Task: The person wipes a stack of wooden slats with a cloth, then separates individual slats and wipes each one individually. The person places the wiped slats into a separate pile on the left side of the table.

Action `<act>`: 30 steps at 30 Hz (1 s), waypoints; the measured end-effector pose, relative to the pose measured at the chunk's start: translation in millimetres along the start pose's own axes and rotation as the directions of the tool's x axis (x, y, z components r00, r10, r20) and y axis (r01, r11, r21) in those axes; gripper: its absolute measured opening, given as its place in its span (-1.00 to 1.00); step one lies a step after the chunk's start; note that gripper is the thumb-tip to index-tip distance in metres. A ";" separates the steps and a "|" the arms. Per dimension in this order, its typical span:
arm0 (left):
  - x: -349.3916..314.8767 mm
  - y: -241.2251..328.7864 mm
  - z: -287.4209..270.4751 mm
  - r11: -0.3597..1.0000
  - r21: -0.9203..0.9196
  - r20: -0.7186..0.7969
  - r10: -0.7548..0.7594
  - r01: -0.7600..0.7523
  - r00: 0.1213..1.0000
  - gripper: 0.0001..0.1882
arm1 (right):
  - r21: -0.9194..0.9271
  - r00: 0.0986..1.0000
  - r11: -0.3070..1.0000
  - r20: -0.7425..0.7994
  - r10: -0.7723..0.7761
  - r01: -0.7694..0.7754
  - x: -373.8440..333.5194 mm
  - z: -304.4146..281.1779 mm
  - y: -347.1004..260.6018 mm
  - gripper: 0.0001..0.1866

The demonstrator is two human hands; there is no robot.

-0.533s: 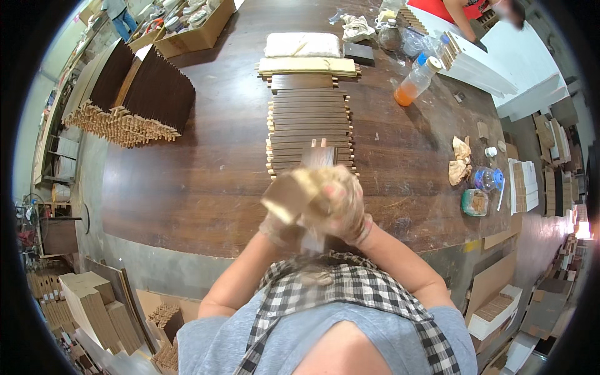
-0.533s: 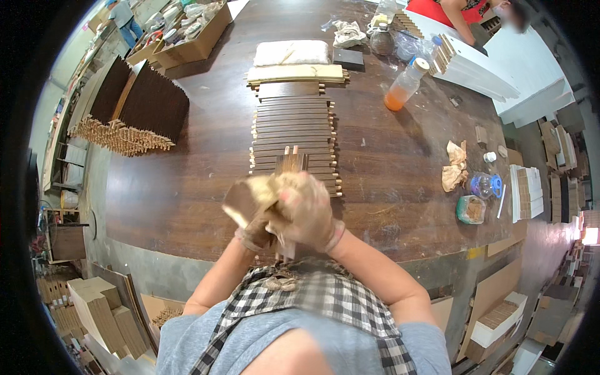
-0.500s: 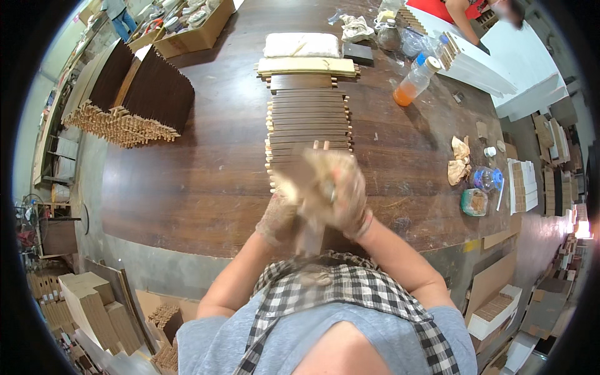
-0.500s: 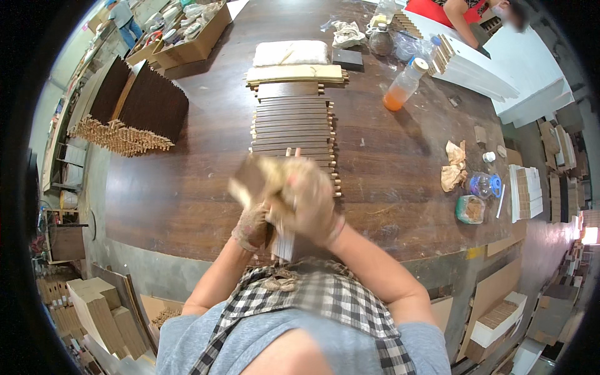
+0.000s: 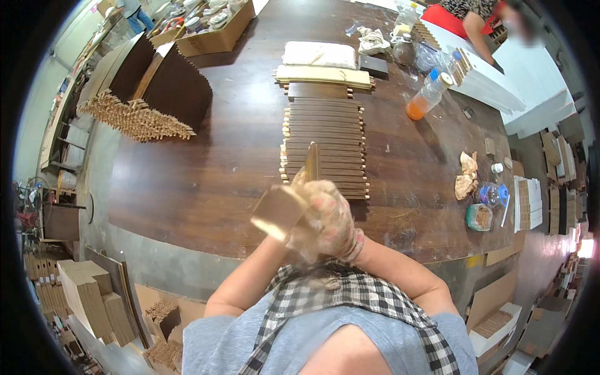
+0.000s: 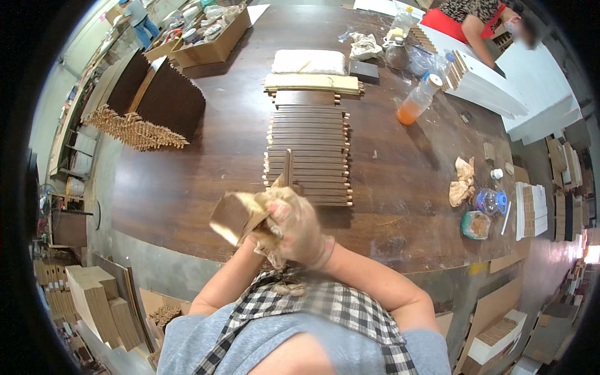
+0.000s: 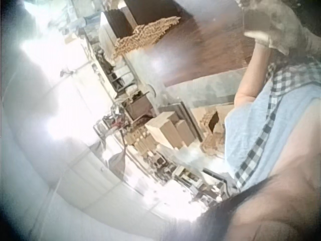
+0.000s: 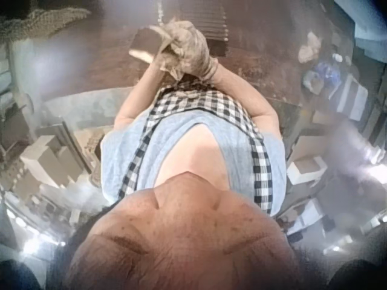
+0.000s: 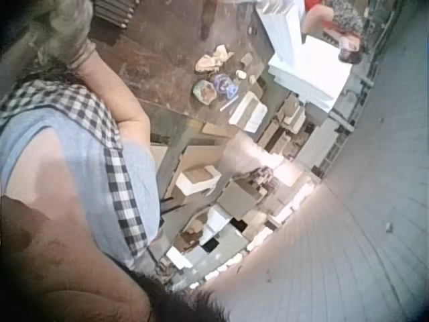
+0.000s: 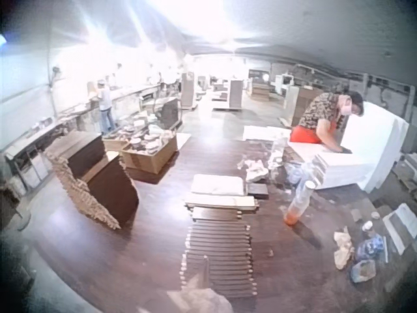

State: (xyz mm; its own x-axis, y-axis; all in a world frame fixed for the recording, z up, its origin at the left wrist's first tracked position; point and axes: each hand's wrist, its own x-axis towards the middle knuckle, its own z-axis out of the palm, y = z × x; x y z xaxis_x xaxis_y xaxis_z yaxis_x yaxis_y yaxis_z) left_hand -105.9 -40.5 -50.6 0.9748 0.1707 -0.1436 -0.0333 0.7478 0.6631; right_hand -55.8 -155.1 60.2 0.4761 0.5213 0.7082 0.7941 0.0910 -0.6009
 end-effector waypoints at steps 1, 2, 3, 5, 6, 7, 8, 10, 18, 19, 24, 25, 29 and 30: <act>-6.9 -0.6 0.0 1.000 0.010 -0.037 0.025 -0.024 0.999 -0.35 | 0.029 1.000 0.999 0.001 0.020 -0.020 7.4 -1.6 0.4 -0.32; -14.0 -2.1 1.8 0.999 0.014 -0.067 0.032 -0.032 0.997 -0.36 | 0.024 1.000 1.000 -0.007 0.006 -0.006 8.4 0.1 -0.1 -0.33; -17.5 -2.4 4.8 0.999 0.017 -0.085 0.034 -0.033 0.996 -0.36 | 0.014 1.000 1.000 -0.018 -0.015 0.015 10.1 1.1 -1.5 -0.33; -20.6 -0.1 6.8 1.000 0.020 -0.114 0.014 -0.012 0.993 -0.36 | 0.034 0.999 0.999 0.051 0.012 -0.014 14.1 0.3 -5.0 -0.38; -22.0 1.5 6.4 1.000 0.019 -0.131 -0.002 0.005 0.991 -0.36 | 0.052 0.998 0.999 0.067 0.007 -0.010 15.1 2.3 -4.3 -0.38; -21.5 3.2 7.1 0.999 0.010 -0.141 -0.032 0.034 0.989 -0.36 | 0.069 0.997 0.998 0.082 0.001 -0.007 16.2 5.2 -3.1 -0.39; -22.5 6.7 9.1 0.998 0.002 -0.153 -0.065 0.066 0.986 -0.35 | 0.100 0.997 0.995 0.076 0.016 -0.023 17.1 7.6 -3.8 -0.39; -23.0 23.1 13.1 0.990 -0.041 -0.186 -0.137 0.132 0.973 -0.34 | 0.234 0.998 0.970 0.018 0.064 -0.066 16.4 12.0 -6.2 -0.38; 27.0 262.6 14.4 -0.126 0.967 0.248 0.676 -0.223 0.694 0.01 | 0.569 0.822 0.711 -0.103 0.560 -0.413 8.0 -39.5 21.3 -0.48; 40.7 291.3 7.6 -0.352 0.923 0.367 0.697 -0.152 0.616 -0.09 | 0.498 0.820 0.751 -0.127 0.557 -0.433 0.5 -45.7 27.3 -0.47; 109.1 390.2 -2.4 -0.646 0.727 0.377 0.660 0.234 0.650 -0.33 | 0.375 0.714 0.738 -0.232 0.660 -0.561 -42.4 -56.6 61.5 -0.40; 123.7 400.8 -16.6 -0.679 0.664 0.350 0.653 0.314 0.672 -0.37 | 0.450 0.645 0.669 -0.233 0.727 -0.591 -44.4 -55.1 62.6 -0.39; 150.7 415.3 -74.0 -0.753 0.418 0.242 0.632 0.508 0.736 -0.62 | 0.396 0.706 0.737 -0.256 0.661 -0.547 -46.5 -57.8 72.2 -0.37; 151.6 412.8 -75.3 -0.752 0.402 0.254 0.640 0.523 0.725 -0.62 | 0.425 0.656 0.692 -0.255 0.710 -0.583 -48.9 -60.2 75.2 -0.37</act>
State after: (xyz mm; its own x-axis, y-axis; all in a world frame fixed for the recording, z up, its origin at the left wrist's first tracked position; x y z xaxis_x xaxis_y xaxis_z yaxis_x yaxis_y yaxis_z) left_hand 11.6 342.4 146.1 0.7412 0.4396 0.5073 0.6237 -0.7304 -0.2783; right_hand 3.4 -224.8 2.7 0.9727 0.1902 0.1328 0.1113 0.1198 -0.9865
